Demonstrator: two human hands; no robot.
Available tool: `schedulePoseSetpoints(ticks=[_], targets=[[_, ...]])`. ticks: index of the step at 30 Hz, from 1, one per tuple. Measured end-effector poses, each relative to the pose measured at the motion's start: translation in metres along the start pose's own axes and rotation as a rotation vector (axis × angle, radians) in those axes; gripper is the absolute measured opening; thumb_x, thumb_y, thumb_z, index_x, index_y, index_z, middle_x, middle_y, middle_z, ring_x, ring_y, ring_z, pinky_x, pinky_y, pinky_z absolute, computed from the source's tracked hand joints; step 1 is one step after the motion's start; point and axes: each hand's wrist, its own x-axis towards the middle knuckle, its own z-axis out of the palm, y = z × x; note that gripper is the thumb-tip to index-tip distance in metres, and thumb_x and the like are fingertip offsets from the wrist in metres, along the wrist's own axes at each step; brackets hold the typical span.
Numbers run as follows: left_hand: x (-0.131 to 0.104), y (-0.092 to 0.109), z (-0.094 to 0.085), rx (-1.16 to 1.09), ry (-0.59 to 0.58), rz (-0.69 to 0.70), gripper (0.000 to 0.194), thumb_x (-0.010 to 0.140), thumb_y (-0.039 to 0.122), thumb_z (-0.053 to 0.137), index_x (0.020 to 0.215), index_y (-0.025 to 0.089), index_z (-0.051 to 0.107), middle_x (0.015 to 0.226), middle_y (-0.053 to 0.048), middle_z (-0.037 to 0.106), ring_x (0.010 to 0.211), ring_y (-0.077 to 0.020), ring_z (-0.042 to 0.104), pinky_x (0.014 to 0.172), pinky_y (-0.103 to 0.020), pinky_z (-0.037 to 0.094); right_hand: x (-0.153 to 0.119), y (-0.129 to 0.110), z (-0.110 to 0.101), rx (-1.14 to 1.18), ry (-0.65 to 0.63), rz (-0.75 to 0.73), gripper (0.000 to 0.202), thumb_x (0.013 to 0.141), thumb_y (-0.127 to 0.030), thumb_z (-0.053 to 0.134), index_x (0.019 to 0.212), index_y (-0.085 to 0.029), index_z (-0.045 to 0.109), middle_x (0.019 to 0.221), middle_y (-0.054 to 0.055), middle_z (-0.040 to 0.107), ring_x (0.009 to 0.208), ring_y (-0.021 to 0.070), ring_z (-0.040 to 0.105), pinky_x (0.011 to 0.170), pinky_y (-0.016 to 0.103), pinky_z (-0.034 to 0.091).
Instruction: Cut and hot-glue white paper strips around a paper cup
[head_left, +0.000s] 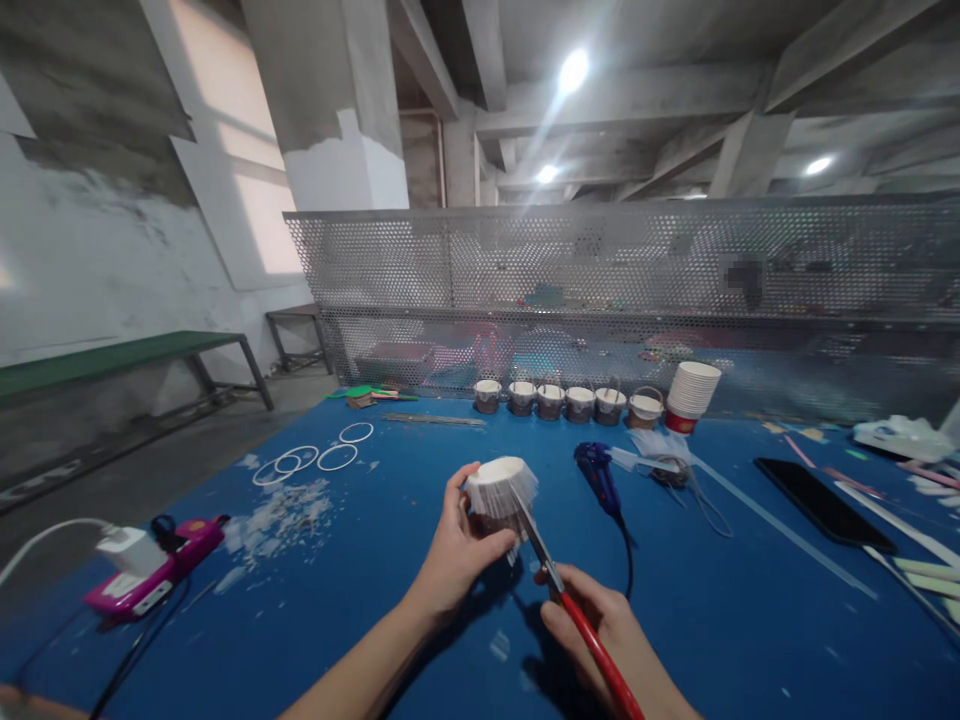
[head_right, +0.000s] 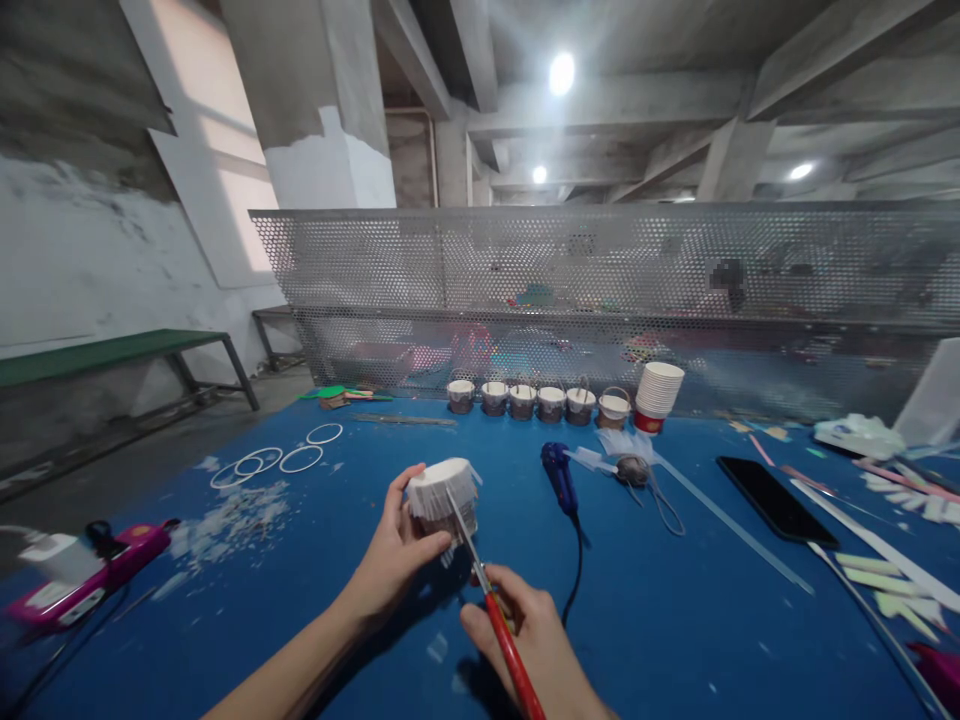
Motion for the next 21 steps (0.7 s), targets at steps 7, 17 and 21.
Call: schedulePoseSetpoints(ticks=[7, 17, 21], targets=[[0.0009, -0.0022, -0.0017, -0.004, -0.008, 0.002, 0.086, 0.060, 0.023, 0.083, 0.129, 0.030, 0.033, 0.123, -0.011, 0.054, 0.106, -0.0270, 0.061, 0.094, -0.045, 0.047, -0.0027, -0.0071, 0.0001, -0.010, 0.008, 0.016, 0.067, 0.075, -0.076, 0.054, 0.090, -0.012, 0.065, 0.056, -0.008, 0.027, 0.051, 0.0075, 0.020, 0.047, 0.025, 0.020], [0.0003, 0.0007, 0.0013, -0.023, 0.007, -0.007, 0.088, 0.058, 0.023, 0.083, 0.132, 0.030, 0.035, 0.126, -0.012, 0.053, 0.107, -0.0279, 0.060, 0.094, -0.046, 0.047, -0.0039, -0.0100, -0.0011, -0.028, 0.001, 0.000, 0.070, 0.073, -0.079, 0.052, 0.086, -0.012, 0.064, 0.054, -0.009, 0.025, 0.050, 0.0070, 0.019, 0.046, 0.025, 0.015], [0.0003, 0.0018, 0.0010, 0.009, 0.009, -0.011, 0.091, 0.058, 0.023, 0.083, 0.135, 0.029, 0.035, 0.129, -0.012, 0.052, 0.109, -0.0275, 0.059, 0.094, -0.042, 0.047, -0.0041, -0.0098, -0.0017, 0.013, -0.015, 0.042, 0.067, 0.073, -0.078, 0.053, 0.087, -0.013, 0.062, 0.052, -0.010, 0.024, 0.047, 0.0064, 0.019, 0.044, 0.024, 0.014]])
